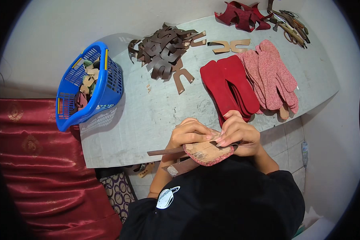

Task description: The person assembles shoe components by hand, aligning precut upper shoe components onto a pink foam-like insole pattern.

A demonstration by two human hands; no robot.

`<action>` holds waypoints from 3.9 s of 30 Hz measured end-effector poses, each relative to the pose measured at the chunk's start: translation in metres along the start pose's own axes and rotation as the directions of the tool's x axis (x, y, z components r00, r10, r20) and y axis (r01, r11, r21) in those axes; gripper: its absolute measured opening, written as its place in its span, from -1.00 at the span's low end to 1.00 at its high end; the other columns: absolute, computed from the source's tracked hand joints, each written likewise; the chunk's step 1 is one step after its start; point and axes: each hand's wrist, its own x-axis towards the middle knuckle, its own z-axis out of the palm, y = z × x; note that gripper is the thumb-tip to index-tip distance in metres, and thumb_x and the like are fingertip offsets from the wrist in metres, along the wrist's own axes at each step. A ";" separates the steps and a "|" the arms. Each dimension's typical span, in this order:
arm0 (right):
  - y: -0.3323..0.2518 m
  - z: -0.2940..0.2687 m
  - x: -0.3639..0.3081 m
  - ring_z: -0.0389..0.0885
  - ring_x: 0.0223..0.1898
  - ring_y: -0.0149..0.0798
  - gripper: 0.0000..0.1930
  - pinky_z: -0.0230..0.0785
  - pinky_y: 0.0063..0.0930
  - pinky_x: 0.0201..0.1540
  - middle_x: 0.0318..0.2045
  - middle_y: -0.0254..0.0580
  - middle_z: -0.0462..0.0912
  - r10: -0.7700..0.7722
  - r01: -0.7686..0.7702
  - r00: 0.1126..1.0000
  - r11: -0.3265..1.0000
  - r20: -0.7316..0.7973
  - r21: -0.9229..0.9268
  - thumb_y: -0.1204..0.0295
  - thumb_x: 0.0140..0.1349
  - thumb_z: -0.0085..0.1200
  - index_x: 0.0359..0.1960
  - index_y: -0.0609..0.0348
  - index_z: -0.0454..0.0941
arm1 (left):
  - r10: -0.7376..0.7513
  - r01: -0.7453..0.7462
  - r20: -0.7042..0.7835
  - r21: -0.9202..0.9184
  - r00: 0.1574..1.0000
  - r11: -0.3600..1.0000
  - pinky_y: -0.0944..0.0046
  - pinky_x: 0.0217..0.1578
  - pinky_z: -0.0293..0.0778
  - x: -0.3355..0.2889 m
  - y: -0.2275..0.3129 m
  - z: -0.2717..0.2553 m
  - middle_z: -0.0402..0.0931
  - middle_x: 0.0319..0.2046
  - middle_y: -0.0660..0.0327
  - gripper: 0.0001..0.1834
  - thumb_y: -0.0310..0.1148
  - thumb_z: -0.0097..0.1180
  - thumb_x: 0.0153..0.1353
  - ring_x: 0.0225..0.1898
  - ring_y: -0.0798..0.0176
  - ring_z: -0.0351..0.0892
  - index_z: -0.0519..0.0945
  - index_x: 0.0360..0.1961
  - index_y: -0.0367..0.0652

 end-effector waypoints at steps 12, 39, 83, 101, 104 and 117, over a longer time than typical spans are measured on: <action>0.000 0.005 0.006 0.43 -0.34 -0.36 -0.77 0.07 -0.25 -0.02 -0.54 -0.49 0.49 0.057 -0.062 0.997 0.992 -0.056 -0.106 0.46 -0.27 0.31 -0.49 -0.03 0.58 | -0.037 0.037 0.013 -0.007 0.999 0.999 0.28 -0.29 0.31 -0.005 -0.009 -0.002 0.54 -0.42 0.19 -0.73 -0.26 0.21 -0.21 -0.40 0.23 0.51 0.56 -0.45 -0.17; 0.005 -0.003 0.006 0.43 -0.30 -0.40 -0.80 -0.01 -0.04 0.10 -0.47 -0.53 0.42 -0.090 0.146 0.989 0.646 0.115 -0.749 0.28 -0.27 0.17 -0.54 -0.06 0.49 | -0.047 0.039 0.032 0.204 0.998 0.978 0.28 -0.25 0.32 0.002 0.001 -0.015 0.57 -0.37 0.23 -0.76 -0.34 0.18 -0.17 -0.34 0.24 0.53 0.59 -0.40 -0.16; 0.029 0.006 0.018 0.35 -0.52 -0.30 -0.65 0.19 -0.43 -0.35 -0.59 -0.36 0.31 -0.163 0.365 0.882 0.830 0.442 -0.423 0.15 -0.25 0.18 -0.58 0.07 0.31 | -0.105 0.119 0.124 -0.110 0.987 0.987 0.27 -0.24 0.33 -0.010 -0.008 -0.032 0.57 -0.47 0.19 -0.76 -0.26 0.19 -0.17 -0.34 0.24 0.55 0.59 -0.49 -0.20; 0.031 0.018 0.018 0.33 -0.63 -0.27 -0.70 0.15 -0.45 -0.50 -0.66 -0.32 0.31 -0.235 0.348 0.899 0.895 0.369 -0.280 0.34 -0.27 0.20 -0.64 0.09 0.27 | -0.240 0.134 -0.161 -0.489 0.957 0.862 0.16 0.03 0.17 -0.034 -0.049 0.007 0.40 -0.19 0.13 -0.64 -0.51 0.30 -0.23 -0.07 0.17 0.35 0.49 -0.33 -0.19; 0.033 0.008 0.017 0.34 -0.62 -0.28 -0.72 0.14 -0.46 -0.50 -0.66 -0.33 0.30 -0.203 0.334 0.911 0.874 0.360 -0.353 0.32 -0.23 0.16 -0.64 0.09 0.27 | -0.658 0.302 -0.536 -0.606 0.529 0.736 0.14 0.12 0.01 -0.029 -0.041 0.026 0.22 -0.03 0.14 -0.36 -0.46 0.33 -0.24 0.08 0.18 0.14 0.31 -0.06 -0.16; 0.043 0.008 0.010 0.51 -0.41 -0.18 -0.82 0.38 -0.36 -0.29 -0.42 -0.16 0.47 -0.297 0.334 0.942 0.789 0.157 -0.515 0.48 -0.20 0.07 -0.51 0.21 0.39 | 0.065 0.333 -0.672 0.447 0.738 0.830 0.11 0.08 0.02 -0.030 -0.022 0.013 0.10 0.04 0.03 -0.24 -0.43 0.35 -0.31 0.11 0.10 0.05 0.31 0.01 -0.32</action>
